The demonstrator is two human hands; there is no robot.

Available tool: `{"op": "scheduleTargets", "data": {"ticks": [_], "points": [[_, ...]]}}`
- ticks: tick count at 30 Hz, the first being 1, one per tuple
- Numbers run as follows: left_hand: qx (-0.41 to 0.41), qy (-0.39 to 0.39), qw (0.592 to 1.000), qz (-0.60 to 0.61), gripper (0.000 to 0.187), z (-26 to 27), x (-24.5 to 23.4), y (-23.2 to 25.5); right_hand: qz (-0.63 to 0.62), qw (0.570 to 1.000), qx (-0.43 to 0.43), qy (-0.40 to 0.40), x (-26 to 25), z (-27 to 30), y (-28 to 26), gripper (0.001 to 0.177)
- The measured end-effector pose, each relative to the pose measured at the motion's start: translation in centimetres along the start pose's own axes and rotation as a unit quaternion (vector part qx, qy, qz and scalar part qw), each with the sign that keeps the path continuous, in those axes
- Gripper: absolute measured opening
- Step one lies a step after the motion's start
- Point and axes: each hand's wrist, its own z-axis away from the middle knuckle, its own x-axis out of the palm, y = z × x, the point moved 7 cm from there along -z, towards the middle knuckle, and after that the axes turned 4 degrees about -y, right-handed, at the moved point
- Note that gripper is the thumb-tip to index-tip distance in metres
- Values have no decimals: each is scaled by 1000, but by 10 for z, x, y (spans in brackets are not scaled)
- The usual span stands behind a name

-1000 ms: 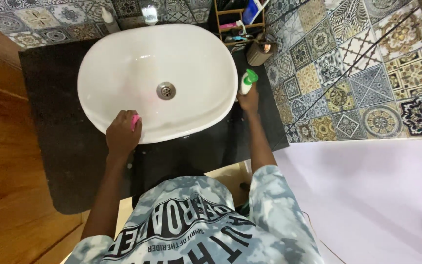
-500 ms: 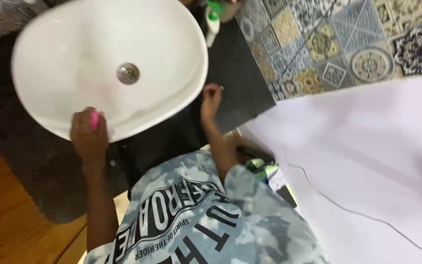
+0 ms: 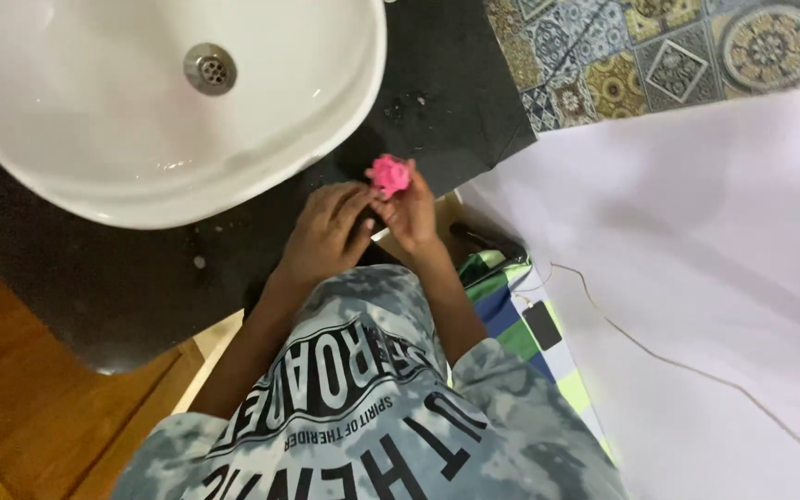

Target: Cleaning a bathroom sink and the surrounding countertop using a pink cleaning cloth.

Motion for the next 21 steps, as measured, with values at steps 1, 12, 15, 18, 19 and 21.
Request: {"op": "scheduleTargets", "data": {"ticks": [1,12,15,18,19,21], "points": [[-42,0,999,20,35,10,-2,-14,22,998,-45,-26,-11,-2,-8,59],[-292,64,953,59,45,125,-21,-50,287,917,27,-276,75,-1,54,37],[-342,93,935,26,59,148,-23,-45,457,838,55,-293,96,2,90,33],[-433,151,881,118,58,193,-25,-59,547,757,21,-356,127,10,125,24],[-427,193,878,100,59,212,-27,-63,562,737,30,-374,144,17,135,28],[-420,237,872,86,60,242,-33,-62,581,714,38,-389,173,34,154,34]]}}
